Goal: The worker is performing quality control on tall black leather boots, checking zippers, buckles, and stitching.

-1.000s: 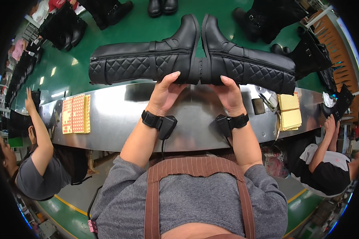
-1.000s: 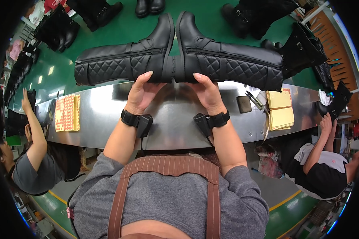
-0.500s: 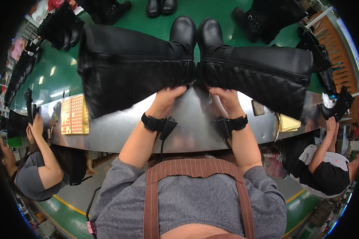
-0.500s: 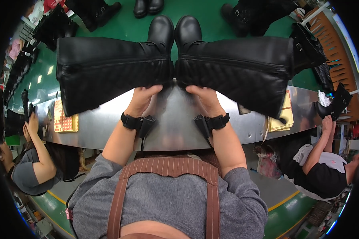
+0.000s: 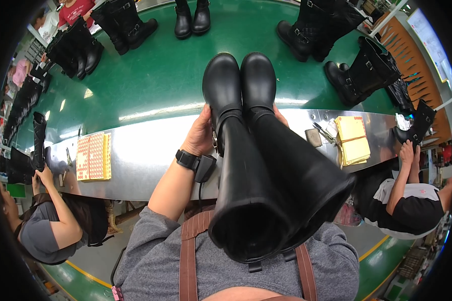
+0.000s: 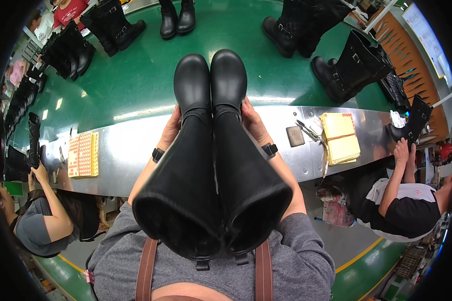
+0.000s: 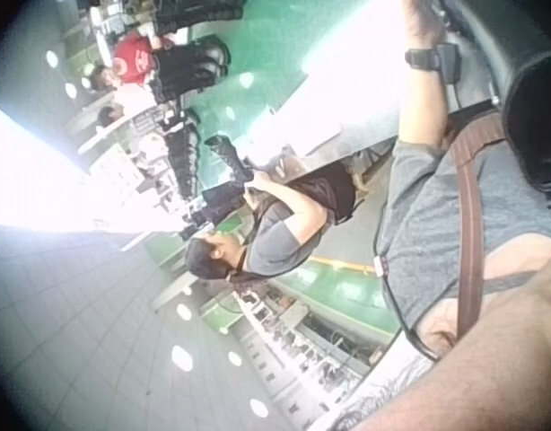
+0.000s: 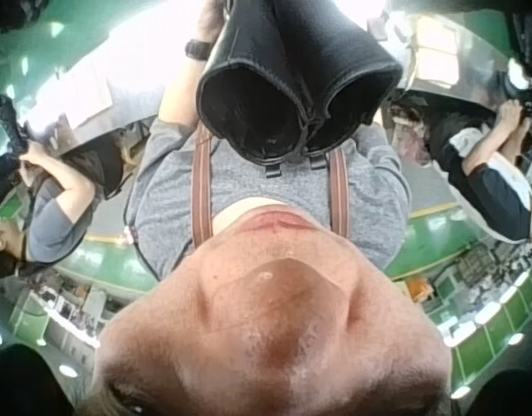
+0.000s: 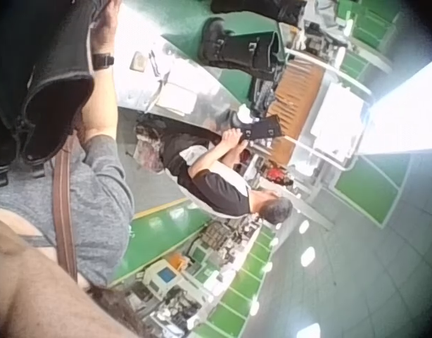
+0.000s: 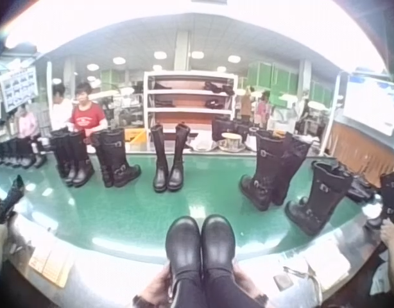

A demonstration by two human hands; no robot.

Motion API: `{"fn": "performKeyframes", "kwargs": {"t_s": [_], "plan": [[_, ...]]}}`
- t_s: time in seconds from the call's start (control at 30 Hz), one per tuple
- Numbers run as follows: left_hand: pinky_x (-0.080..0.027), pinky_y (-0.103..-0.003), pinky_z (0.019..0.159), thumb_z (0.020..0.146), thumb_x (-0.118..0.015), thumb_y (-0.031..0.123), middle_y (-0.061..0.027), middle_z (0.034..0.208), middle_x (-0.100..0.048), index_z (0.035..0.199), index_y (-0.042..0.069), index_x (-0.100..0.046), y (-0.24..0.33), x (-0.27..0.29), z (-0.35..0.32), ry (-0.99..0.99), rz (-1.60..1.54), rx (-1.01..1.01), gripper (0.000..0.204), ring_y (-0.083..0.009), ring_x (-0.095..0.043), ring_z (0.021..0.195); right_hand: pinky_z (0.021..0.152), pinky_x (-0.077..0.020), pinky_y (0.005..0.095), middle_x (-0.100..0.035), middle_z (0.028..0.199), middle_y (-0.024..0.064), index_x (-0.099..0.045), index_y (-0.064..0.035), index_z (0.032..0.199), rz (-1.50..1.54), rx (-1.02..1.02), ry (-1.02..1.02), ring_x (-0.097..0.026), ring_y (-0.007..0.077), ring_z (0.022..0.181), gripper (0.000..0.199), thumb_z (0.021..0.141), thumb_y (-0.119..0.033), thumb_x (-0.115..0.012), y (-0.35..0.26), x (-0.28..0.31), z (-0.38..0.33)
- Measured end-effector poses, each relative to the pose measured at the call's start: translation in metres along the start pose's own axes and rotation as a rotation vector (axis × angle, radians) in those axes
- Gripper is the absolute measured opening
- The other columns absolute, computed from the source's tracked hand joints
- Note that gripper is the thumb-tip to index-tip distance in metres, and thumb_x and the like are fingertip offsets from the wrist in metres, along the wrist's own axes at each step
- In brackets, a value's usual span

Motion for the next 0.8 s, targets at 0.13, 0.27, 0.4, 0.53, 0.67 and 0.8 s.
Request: {"fn": "performKeyframes", "kwargs": {"t_s": [0.13,0.27,0.4,0.53,0.67,0.8], "plan": [[-0.047,-0.039,0.1,0.091,-0.063,0.047,-0.0063,0.13,-0.059,0.138,0.009,-0.047,0.01,-0.01,-0.006,0.008,0.028,-0.045,0.062,-0.0216,-0.058,0.116,0.11,-0.0349,0.0349,-0.047,0.143,0.0065,-0.03,-0.0084,0.149,-0.018,0.024,-0.14,-0.046,0.0203,0.129,0.065,0.093,-0.025,-0.059,-0.002,-0.002,0.007],[-0.047,-0.04,0.101,0.097,-0.052,0.044,-0.0092,0.13,-0.059,0.138,0.008,-0.047,0.009,-0.015,-0.001,-0.017,-0.07,0.003,0.054,-0.0233,-0.058,0.117,0.11,-0.0368,0.0395,-0.05,0.14,0.0098,-0.035,-0.0056,0.146,0.139,-0.066,-0.13,-0.048,0.0238,0.129,0.055,0.097,-0.024,-0.054,0.004,0.004,0.02],[-0.044,-0.045,0.105,0.105,-0.029,0.043,-0.0154,0.133,-0.056,0.137,0.003,-0.046,0.02,-0.038,0.003,-0.337,-0.278,0.023,0.053,-0.03,-0.056,0.121,0.11,-0.0388,0.0433,-0.052,0.138,0.0127,-0.039,-0.0039,0.143,0.327,-0.244,-0.331,-0.05,0.0261,0.128,0.048,0.1,-0.022,-0.049,0.01,-0.018,0.016],[-0.041,-0.046,0.108,0.103,-0.04,0.038,-0.0149,0.137,-0.052,0.14,0.004,-0.041,0.028,-0.003,0.013,-0.024,-0.317,-0.043,0.05,-0.0295,-0.053,0.125,0.109,-0.0389,0.05,-0.051,0.139,0.0166,-0.043,-0.0049,0.14,0.413,-0.186,-0.043,-0.05,0.0308,0.128,0.045,0.103,-0.03,-0.044,0.01,0.001,0.021],[-0.043,-0.046,0.107,0.099,-0.05,0.041,-0.0116,0.137,-0.053,0.14,0.006,-0.04,0.037,0.009,0.015,0.035,-0.265,-0.169,0.054,-0.027,-0.053,0.124,0.111,-0.0366,0.0482,-0.049,0.141,0.0112,-0.044,-0.009,0.138,0.342,-0.044,0.023,-0.045,0.0287,0.132,0.046,0.1,-0.032,-0.053,0.002,0.007,0.023],[-0.043,-0.045,0.106,0.096,-0.054,0.043,-0.0095,0.134,-0.055,0.136,0.009,-0.044,0.037,0.024,0.015,0.178,-0.125,-0.234,0.054,-0.0243,-0.055,0.121,0.111,-0.0382,0.0471,-0.05,0.139,0.0097,-0.045,-0.0089,0.137,0.259,0.02,0.144,-0.046,0.0274,0.13,0.047,0.098,-0.032,-0.056,0.0,0.019,0.021]]}}
Point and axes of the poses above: each hand's wrist, its own z-axis towards the middle knuckle, its own x-axis out of the back of the hand, y = z × x, the point moved 9 cm from there along z, towards the middle knuckle
